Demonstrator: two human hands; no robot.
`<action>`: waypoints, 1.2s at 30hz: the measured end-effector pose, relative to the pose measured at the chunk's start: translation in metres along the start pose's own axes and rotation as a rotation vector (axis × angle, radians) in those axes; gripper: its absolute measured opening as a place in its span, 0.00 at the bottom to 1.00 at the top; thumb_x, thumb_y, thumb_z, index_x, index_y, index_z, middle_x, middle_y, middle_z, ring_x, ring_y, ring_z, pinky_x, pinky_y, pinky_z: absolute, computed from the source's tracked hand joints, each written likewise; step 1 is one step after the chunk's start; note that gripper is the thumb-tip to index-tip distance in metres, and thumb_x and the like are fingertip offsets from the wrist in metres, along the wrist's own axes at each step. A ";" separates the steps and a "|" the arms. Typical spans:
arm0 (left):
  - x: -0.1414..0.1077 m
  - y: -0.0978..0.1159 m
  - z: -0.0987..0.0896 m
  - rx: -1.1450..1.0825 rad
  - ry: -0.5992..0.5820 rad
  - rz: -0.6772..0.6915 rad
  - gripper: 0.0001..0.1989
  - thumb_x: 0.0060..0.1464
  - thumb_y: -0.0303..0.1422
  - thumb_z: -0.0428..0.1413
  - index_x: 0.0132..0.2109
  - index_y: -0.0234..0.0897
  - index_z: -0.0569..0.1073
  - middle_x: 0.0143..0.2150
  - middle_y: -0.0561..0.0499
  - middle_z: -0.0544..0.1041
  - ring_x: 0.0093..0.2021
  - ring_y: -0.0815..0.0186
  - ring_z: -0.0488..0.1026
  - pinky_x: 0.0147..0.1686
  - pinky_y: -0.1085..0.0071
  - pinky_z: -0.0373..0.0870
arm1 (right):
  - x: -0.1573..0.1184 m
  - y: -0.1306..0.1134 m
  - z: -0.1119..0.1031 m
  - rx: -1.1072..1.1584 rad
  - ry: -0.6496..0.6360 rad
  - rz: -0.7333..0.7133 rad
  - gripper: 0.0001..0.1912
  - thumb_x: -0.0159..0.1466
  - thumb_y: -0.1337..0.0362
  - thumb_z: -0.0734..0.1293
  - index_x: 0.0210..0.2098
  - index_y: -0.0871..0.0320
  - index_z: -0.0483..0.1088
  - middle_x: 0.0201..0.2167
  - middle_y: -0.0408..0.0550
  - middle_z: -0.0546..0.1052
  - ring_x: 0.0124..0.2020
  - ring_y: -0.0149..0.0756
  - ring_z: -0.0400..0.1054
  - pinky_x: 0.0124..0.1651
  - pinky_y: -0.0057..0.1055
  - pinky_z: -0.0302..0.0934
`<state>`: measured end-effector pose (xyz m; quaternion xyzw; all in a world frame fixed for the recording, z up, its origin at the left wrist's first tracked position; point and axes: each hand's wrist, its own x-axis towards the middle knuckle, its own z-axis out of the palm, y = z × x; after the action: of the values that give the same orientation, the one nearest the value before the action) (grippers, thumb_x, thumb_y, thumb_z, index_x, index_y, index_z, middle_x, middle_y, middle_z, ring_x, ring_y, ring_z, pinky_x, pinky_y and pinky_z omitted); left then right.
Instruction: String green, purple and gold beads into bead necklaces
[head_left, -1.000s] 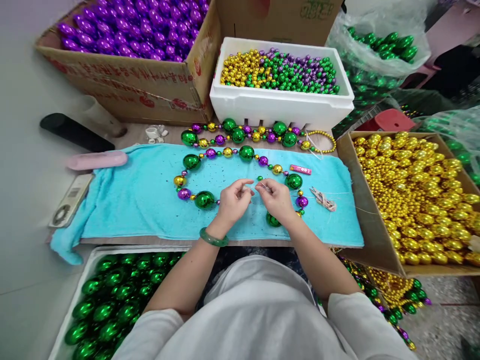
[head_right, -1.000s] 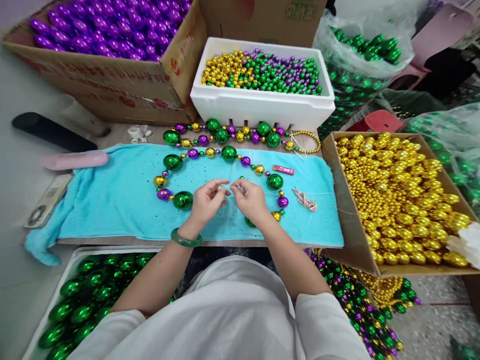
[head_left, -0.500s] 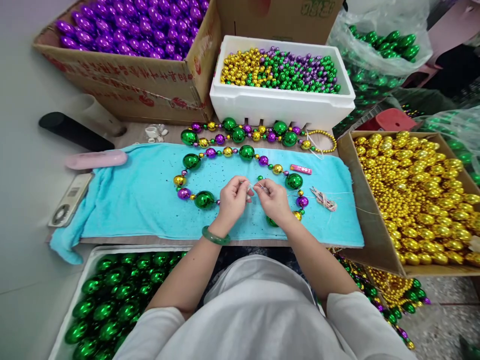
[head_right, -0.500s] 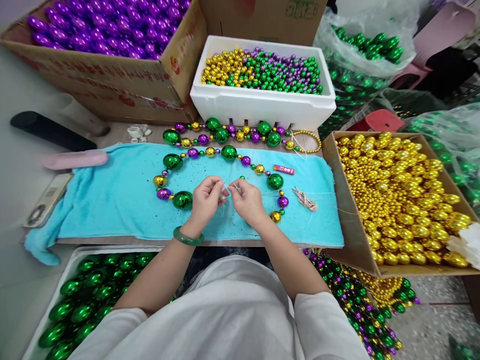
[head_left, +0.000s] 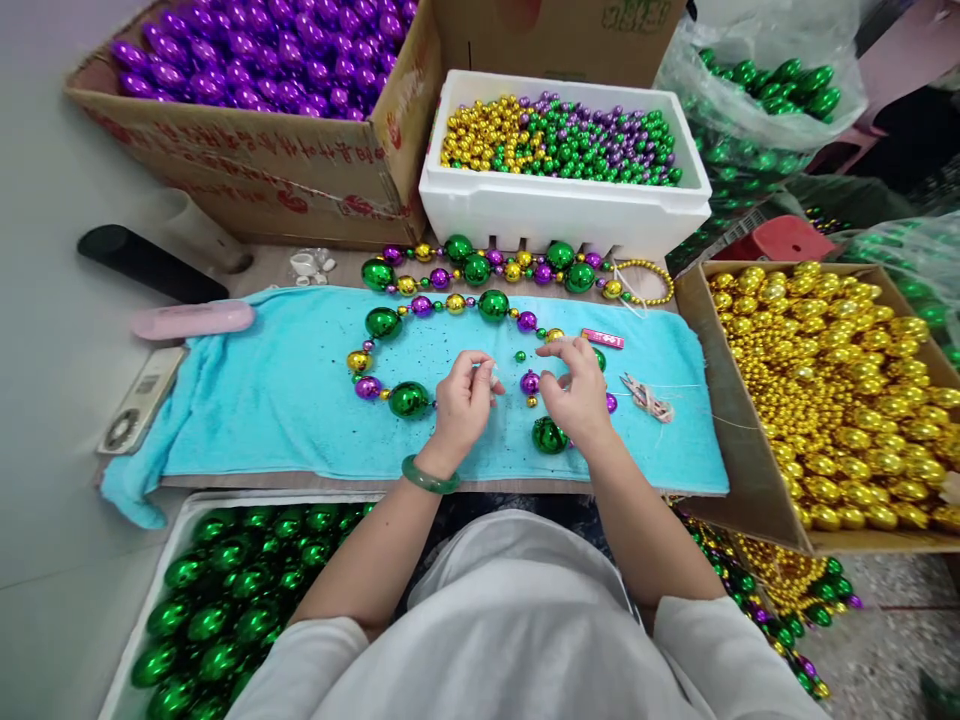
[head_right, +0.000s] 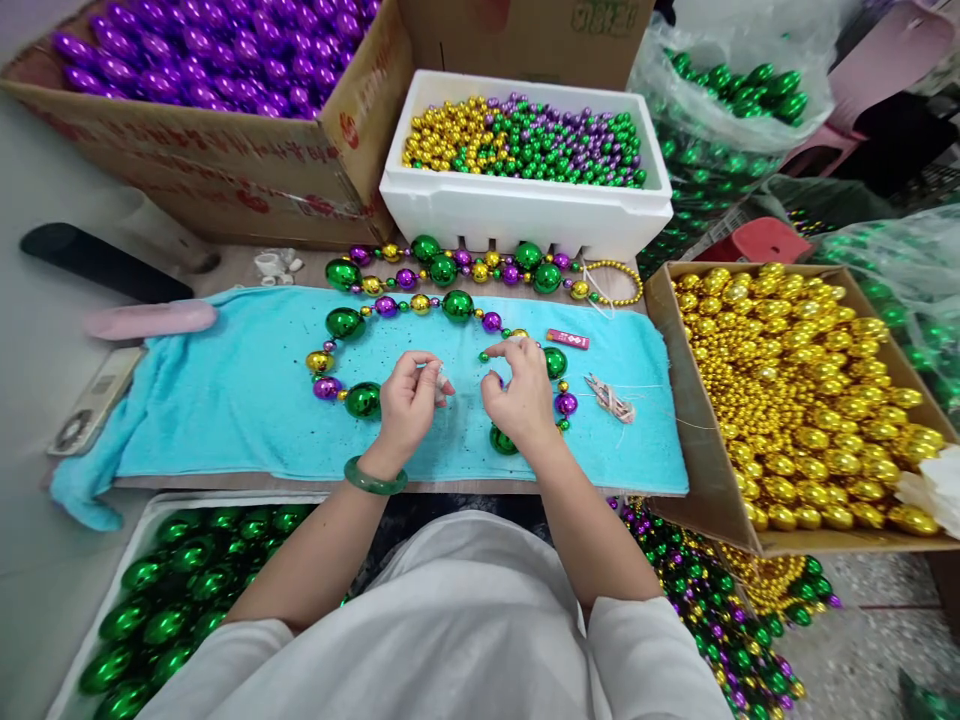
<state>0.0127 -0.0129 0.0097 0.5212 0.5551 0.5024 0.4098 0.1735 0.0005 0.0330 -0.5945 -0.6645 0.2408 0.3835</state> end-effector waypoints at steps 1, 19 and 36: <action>-0.001 0.000 0.001 0.043 0.000 0.028 0.11 0.63 0.42 0.50 0.41 0.40 0.68 0.24 0.57 0.75 0.20 0.73 0.69 0.23 0.77 0.66 | -0.001 -0.003 0.000 0.049 -0.004 -0.029 0.12 0.55 0.71 0.63 0.38 0.57 0.73 0.44 0.53 0.71 0.49 0.45 0.66 0.48 0.40 0.63; 0.008 0.014 0.001 -0.595 -0.048 -0.414 0.18 0.48 0.44 0.61 0.35 0.40 0.62 0.30 0.58 0.67 0.19 0.77 0.63 0.16 0.79 0.56 | -0.006 -0.007 0.037 0.471 -0.019 0.102 0.05 0.56 0.64 0.68 0.24 0.56 0.70 0.31 0.46 0.70 0.37 0.36 0.65 0.38 0.32 0.60; 0.015 0.009 -0.012 -0.130 -0.156 -0.237 0.11 0.45 0.40 0.62 0.29 0.36 0.76 0.21 0.55 0.69 0.22 0.72 0.61 0.22 0.75 0.59 | 0.006 0.001 0.025 0.500 -0.333 0.261 0.11 0.54 0.56 0.67 0.29 0.57 0.66 0.21 0.39 0.67 0.22 0.27 0.58 0.23 0.25 0.51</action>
<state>0.0008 -0.0003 0.0211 0.4616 0.5456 0.4435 0.5409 0.1543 0.0098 0.0191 -0.5146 -0.5566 0.5376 0.3694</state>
